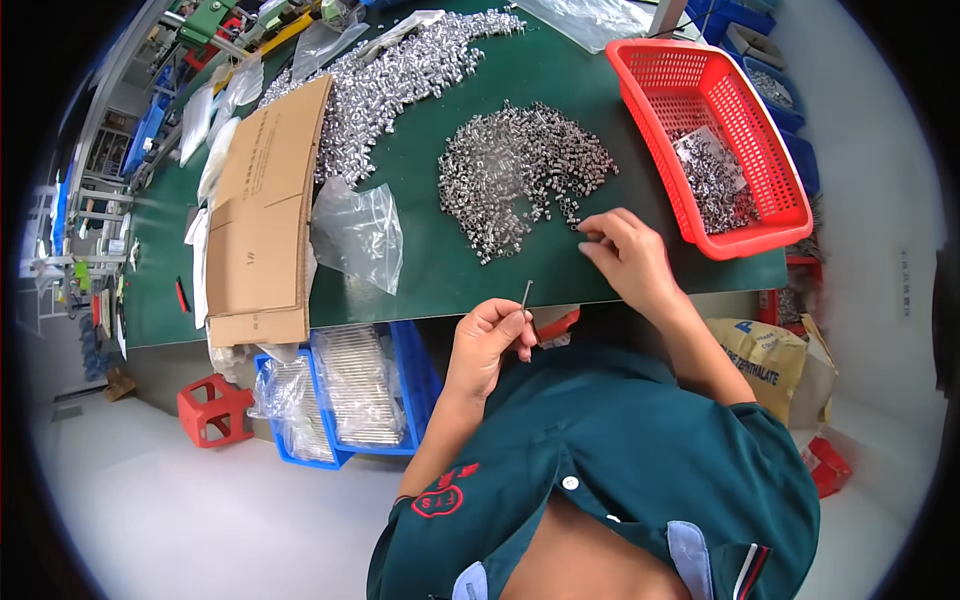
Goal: Sorting and inspecting small metal hardware components on a workbench using a needle tool.
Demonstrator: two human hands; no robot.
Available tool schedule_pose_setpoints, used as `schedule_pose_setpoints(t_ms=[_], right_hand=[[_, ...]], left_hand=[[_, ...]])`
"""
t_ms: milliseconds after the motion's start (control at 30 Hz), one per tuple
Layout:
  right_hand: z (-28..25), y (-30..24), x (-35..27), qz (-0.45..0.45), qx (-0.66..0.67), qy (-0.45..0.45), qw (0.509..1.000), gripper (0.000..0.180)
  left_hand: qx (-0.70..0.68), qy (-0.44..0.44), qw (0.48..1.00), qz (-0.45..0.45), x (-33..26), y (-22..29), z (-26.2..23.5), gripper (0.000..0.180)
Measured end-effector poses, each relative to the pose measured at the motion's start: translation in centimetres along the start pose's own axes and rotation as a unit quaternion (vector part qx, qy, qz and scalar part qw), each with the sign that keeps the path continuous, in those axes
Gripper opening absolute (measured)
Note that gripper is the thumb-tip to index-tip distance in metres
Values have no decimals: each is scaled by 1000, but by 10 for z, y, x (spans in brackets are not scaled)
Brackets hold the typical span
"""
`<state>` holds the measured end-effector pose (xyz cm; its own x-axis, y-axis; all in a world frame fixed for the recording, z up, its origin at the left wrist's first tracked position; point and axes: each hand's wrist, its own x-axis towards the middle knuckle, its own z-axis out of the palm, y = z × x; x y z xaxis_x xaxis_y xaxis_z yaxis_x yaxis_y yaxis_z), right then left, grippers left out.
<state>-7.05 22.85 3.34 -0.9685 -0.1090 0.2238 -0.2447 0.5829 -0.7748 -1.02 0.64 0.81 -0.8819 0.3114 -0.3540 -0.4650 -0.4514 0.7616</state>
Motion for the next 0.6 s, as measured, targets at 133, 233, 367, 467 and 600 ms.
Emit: schedule_pose_setpoints(t_ms=[133, 233, 367, 467, 600], right_hand=[[5, 8, 6, 7, -94, 12, 995, 23], [15, 5, 9, -7, -145, 42, 989, 24], [24, 3, 17, -34, -180, 47, 982, 21], [30, 5, 20, -78, -164, 35, 983, 18], [31, 3, 19, -111, -146, 10, 983, 18]], left_hand=[[19, 9, 1000, 3, 1, -1, 0, 12], [23, 15, 1000, 1, 0, -1, 1, 12], [30, 14, 999, -7, 0, -2, 0, 13], [28, 18, 999, -1, 1, -4, -2, 13], [28, 22, 999, 8, 2, -6, -5, 13]])
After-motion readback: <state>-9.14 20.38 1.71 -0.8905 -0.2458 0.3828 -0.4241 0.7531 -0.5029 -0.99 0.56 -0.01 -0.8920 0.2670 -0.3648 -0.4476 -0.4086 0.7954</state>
